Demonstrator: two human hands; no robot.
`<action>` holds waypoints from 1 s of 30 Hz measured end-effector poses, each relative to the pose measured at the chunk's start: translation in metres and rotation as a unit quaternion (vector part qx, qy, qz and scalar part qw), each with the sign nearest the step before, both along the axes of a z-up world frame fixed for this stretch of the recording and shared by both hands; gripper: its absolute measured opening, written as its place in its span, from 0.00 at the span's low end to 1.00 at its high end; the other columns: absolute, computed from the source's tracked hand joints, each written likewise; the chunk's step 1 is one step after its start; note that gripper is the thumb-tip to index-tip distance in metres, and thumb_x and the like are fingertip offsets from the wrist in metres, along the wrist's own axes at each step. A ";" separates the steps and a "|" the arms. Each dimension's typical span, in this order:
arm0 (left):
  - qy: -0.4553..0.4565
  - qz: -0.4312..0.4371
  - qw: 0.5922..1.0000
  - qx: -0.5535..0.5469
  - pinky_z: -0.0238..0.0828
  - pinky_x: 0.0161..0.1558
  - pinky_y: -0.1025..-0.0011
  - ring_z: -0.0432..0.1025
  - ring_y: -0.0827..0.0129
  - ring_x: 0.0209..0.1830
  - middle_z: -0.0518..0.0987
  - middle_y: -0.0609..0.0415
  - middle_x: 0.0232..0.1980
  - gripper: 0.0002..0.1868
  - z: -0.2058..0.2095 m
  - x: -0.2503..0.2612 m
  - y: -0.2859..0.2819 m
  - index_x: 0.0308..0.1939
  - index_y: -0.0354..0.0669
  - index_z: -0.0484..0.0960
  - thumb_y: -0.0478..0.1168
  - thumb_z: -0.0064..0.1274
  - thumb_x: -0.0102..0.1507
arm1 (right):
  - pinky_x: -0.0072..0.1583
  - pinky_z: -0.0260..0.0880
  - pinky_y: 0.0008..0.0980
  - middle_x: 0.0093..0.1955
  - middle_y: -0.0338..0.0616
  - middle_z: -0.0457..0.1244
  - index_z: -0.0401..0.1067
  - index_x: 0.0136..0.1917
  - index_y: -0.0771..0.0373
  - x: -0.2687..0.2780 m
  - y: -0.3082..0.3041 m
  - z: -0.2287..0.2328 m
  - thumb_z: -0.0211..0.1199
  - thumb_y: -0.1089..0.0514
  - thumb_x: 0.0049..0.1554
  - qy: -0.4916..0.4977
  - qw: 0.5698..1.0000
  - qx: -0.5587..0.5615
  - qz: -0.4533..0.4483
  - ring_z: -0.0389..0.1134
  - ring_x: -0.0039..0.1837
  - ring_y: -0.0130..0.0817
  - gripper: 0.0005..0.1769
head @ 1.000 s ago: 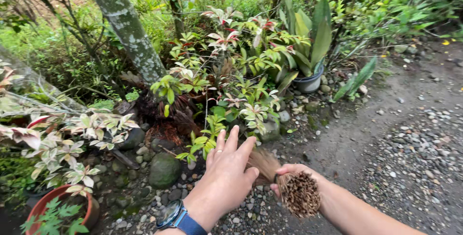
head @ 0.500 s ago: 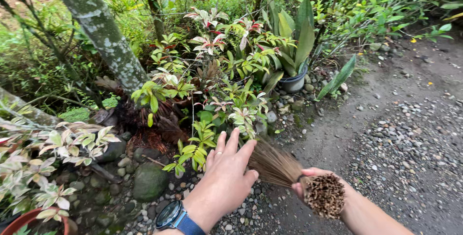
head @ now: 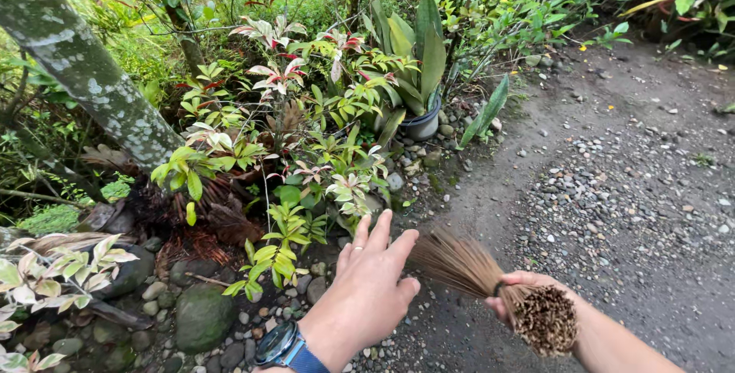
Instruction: The person sweeps a garden path using a traditional straw broom, moving debris and leaves along the walkway. The person walks forward while sweeping, passing potted plants and a wooden bench.
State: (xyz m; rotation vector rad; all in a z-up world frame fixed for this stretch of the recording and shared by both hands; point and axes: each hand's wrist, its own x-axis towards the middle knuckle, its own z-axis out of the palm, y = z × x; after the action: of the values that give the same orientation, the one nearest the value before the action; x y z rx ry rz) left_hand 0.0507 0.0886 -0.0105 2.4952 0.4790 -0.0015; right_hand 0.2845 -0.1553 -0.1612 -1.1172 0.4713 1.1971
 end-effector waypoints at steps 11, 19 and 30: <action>0.052 -0.039 0.997 -0.043 0.36 0.74 0.47 0.32 0.39 0.81 0.40 0.38 0.84 0.38 0.000 -0.003 -0.001 0.76 0.51 0.61 0.41 0.55 0.62 | 0.42 0.74 0.49 0.42 0.52 0.67 0.72 0.43 0.63 -0.026 0.010 -0.041 0.62 0.54 0.55 0.032 0.994 -0.106 -0.004 0.68 0.40 0.50 0.10; 0.024 -0.086 0.996 -0.010 0.38 0.74 0.45 0.34 0.41 0.82 0.43 0.39 0.81 0.38 0.006 0.026 -0.012 0.76 0.51 0.63 0.42 0.56 0.61 | 0.44 0.77 0.39 0.44 0.59 0.70 0.70 0.48 0.64 -0.011 -0.083 -0.044 0.59 0.59 0.54 0.013 0.998 -0.028 -0.047 0.73 0.43 0.47 0.08; 0.049 -0.135 0.990 -0.012 0.37 0.74 0.43 0.33 0.41 0.82 0.43 0.40 0.83 0.38 0.008 0.032 -0.045 0.76 0.51 0.62 0.42 0.56 0.61 | 0.42 0.74 0.42 0.41 0.51 0.69 0.70 0.53 0.62 -0.076 -0.073 -0.003 0.56 0.52 0.55 0.027 0.995 -0.042 -0.081 0.71 0.39 0.43 0.16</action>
State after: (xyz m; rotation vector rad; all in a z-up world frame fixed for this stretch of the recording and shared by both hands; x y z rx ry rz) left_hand 0.0830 0.0437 -0.0021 2.5246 0.1764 -0.2358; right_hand 0.2080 -0.2286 -0.1638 -1.0981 0.6466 1.0768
